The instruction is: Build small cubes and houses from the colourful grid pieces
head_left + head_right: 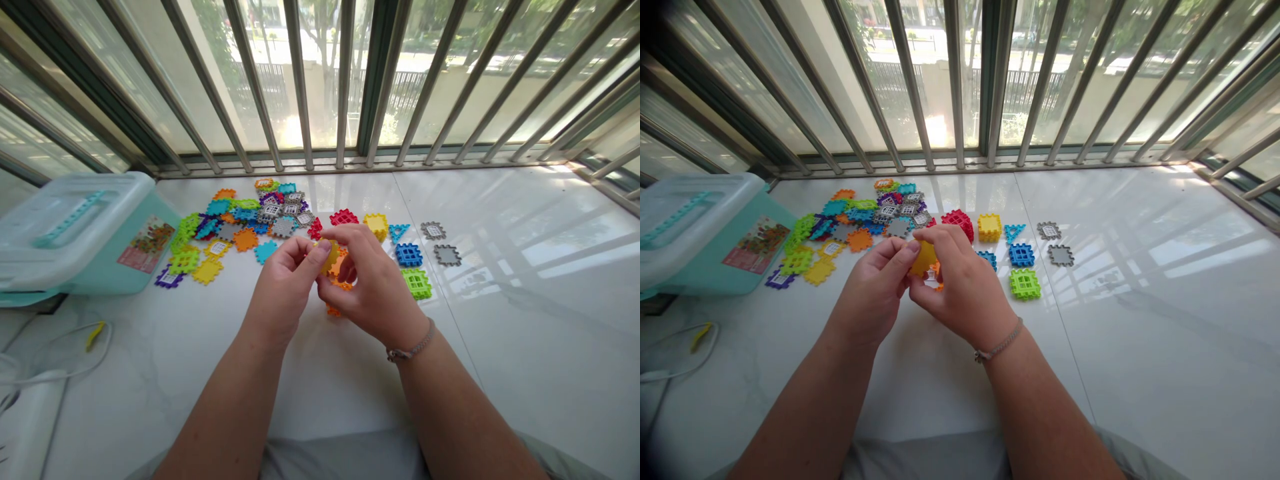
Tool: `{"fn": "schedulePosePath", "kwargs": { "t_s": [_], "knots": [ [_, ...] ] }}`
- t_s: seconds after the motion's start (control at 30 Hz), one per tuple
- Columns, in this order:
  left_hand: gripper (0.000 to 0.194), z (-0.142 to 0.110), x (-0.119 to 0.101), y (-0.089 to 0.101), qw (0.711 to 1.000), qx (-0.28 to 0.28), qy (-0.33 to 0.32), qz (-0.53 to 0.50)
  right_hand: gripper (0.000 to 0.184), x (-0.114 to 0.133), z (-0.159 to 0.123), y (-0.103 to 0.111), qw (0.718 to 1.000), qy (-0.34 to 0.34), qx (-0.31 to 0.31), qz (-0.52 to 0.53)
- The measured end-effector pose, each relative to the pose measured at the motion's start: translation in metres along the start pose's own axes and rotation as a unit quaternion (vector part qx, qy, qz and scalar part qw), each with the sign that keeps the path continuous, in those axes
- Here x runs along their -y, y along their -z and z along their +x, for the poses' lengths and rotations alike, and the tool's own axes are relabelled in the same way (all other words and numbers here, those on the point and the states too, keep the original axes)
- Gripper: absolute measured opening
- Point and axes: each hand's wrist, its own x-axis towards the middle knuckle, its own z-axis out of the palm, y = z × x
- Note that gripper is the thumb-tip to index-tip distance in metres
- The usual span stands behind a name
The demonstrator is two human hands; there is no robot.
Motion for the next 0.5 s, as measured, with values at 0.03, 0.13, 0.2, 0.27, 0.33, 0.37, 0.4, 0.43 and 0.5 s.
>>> {"fn": "schedulePosePath", "kwargs": {
  "t_s": [0.03,0.13,0.2,0.27,0.33,0.37,0.4,0.43,0.5],
  "knots": [
    [0.045,-0.0001,0.0001,-0.0005,1.000,0.003,0.001,-0.011,0.046,0.0001,0.0000,0.0003,1.000,-0.002,0.002,0.001],
    [0.043,-0.0004,0.0001,-0.0020,0.999,0.016,0.010,-0.045,0.048,0.0004,0.0001,0.0008,1.000,-0.008,0.008,0.003],
    [0.042,-0.0006,-0.0004,-0.0023,0.998,0.018,0.016,-0.056,0.048,0.0004,0.0001,0.0008,1.000,-0.011,0.010,0.002],
    [0.043,-0.0007,-0.0015,-0.0022,0.998,0.011,0.018,-0.055,0.047,0.0000,0.0000,0.0005,1.000,-0.010,0.009,0.001],
    [0.045,-0.0009,-0.0030,-0.0021,0.999,-0.001,0.015,-0.045,0.047,-0.0006,0.0000,0.0001,1.000,-0.005,0.007,0.002],
    [0.046,-0.0011,-0.0038,-0.0021,0.999,-0.007,0.014,-0.038,0.046,-0.0008,0.0000,-0.0002,1.000,-0.003,0.006,0.002],
    [0.047,-0.0013,-0.0044,-0.0022,0.999,-0.012,0.012,-0.031,0.046,-0.0010,-0.0001,-0.0004,1.000,-0.001,0.005,0.003],
    [0.048,-0.0015,-0.0049,-0.0025,0.999,-0.018,0.012,-0.026,0.045,-0.0011,-0.0001,-0.0006,1.000,0.000,0.006,0.003],
    [0.048,-0.0019,-0.0051,-0.0031,0.999,-0.026,0.012,-0.022,0.045,-0.0008,0.0000,-0.0012,1.000,-0.002,0.006,0.004]
  ]
}}
